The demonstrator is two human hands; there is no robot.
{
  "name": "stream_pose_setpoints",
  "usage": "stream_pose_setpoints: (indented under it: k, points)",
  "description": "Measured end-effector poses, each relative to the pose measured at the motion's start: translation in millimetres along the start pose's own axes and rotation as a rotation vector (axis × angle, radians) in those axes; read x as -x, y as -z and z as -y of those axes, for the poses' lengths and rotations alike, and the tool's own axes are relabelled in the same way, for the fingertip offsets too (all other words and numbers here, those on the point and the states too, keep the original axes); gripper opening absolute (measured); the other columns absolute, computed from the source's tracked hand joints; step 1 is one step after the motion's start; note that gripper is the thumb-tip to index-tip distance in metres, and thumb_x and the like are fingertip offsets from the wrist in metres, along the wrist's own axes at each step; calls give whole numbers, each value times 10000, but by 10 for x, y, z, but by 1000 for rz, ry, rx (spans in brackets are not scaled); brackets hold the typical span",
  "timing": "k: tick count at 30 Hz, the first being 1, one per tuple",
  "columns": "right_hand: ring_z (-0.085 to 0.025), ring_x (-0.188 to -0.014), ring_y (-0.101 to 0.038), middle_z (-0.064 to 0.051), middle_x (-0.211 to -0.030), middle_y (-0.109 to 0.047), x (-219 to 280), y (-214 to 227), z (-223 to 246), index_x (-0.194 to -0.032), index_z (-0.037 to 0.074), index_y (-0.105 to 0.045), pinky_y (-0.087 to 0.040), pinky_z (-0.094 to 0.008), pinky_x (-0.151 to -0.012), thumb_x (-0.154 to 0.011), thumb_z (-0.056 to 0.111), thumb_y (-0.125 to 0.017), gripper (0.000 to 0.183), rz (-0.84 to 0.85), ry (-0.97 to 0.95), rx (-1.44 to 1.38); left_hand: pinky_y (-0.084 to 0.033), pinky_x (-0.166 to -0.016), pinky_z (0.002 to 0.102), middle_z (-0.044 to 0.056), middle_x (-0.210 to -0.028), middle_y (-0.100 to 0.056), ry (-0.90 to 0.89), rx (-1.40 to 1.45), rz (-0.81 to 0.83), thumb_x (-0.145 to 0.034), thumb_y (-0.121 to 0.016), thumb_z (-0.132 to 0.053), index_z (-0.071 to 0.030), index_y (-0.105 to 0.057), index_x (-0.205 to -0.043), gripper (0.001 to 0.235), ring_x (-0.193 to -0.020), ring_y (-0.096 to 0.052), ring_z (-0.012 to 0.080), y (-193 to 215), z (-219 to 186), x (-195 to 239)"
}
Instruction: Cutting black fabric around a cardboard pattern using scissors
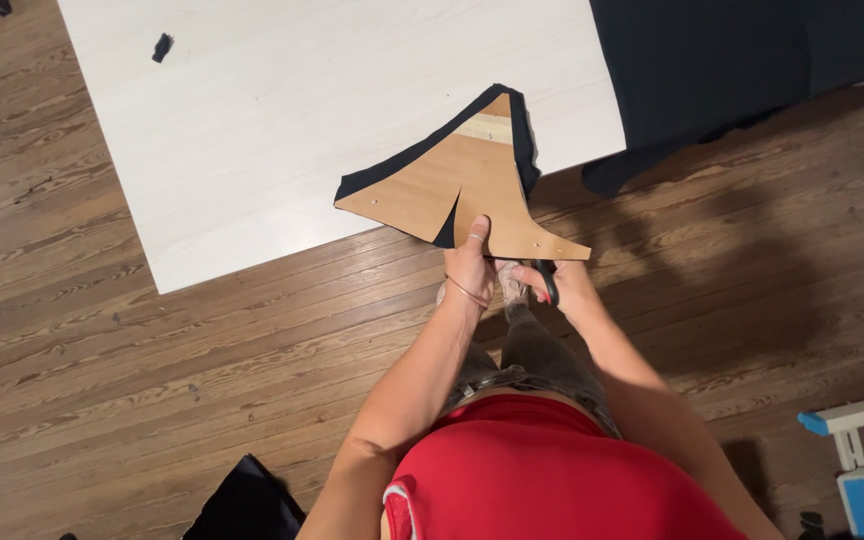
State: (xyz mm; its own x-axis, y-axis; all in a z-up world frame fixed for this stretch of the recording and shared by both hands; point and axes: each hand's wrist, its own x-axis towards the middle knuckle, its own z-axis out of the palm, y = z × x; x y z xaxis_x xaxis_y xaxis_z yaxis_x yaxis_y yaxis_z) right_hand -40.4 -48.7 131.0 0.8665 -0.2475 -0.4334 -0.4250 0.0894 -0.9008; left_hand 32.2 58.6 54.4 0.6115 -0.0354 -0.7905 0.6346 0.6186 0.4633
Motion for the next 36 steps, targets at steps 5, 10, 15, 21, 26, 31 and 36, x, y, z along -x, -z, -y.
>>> stream_pose_setpoints:
  k: [5,10,15,21,26,31,36]
  points:
    - [-146,-506,-624,-75,-491,-595,-101,80,-167,-609,80,-672,-453,-235,-555,-780,298,-889,352,31,-28,19,-634,-647,596,177,-974,-720,-1,0,-13,-898,-796,-173,-85,-668,-1151,296,-803,-740,412,-40,-87,70]
    - [-170,-605,-686,-91,-567,-647,-107,-3,136,-685,63,-693,-480,-270,-606,-727,322,-910,340,18,-54,130,-630,-616,621,192,-952,-711,6,13,-35,-886,-802,-150,-67,-654,-1147,311,-778,-733,437,-74,-182,167]
    - [-183,-525,-660,-96,-511,-613,-222,10,-157,-706,55,-620,-460,-244,-558,-702,312,-903,382,-7,-67,173,-613,-601,653,245,-921,-694,42,47,-32,-889,-796,-166,-20,-646,-1121,312,-752,-721,479,-38,-138,112]
    - [-225,-526,-669,-145,-531,-613,-395,151,-456,-991,40,-531,-471,-263,-536,-709,204,-861,465,15,-37,180,-615,-617,644,247,-933,-658,49,69,-69,-886,-791,-153,52,-601,-1112,359,-752,-711,485,-101,-89,166]
    - [-261,-528,-676,-186,-547,-612,-558,227,-557,-1227,28,-456,-480,-279,-518,-715,115,-827,639,48,-6,196,-620,-621,643,240,-945,-659,61,69,-102,-873,-811,-161,37,-594,-1131,391,-771,-716,487,-122,-105,251]
    - [-297,-529,-682,-227,-564,-612,-690,260,-622,-1464,15,-381,-489,-294,-500,-720,25,-792,850,90,20,207,-634,-675,610,211,-1015,-645,46,56,-116,-872,-810,-160,17,-577,-1198,438,-830,-716,458,-138,-135,316]
    - [-311,-562,-708,-140,-446,-585,-729,204,-514,-1395,-127,-496,-555,-334,-715,-698,126,-824,811,119,109,424,-651,-695,605,204,-1025,-635,36,65,-110,-861,-836,-168,17,-577,-1168,442,-846,-711,448,-117,-106,291]
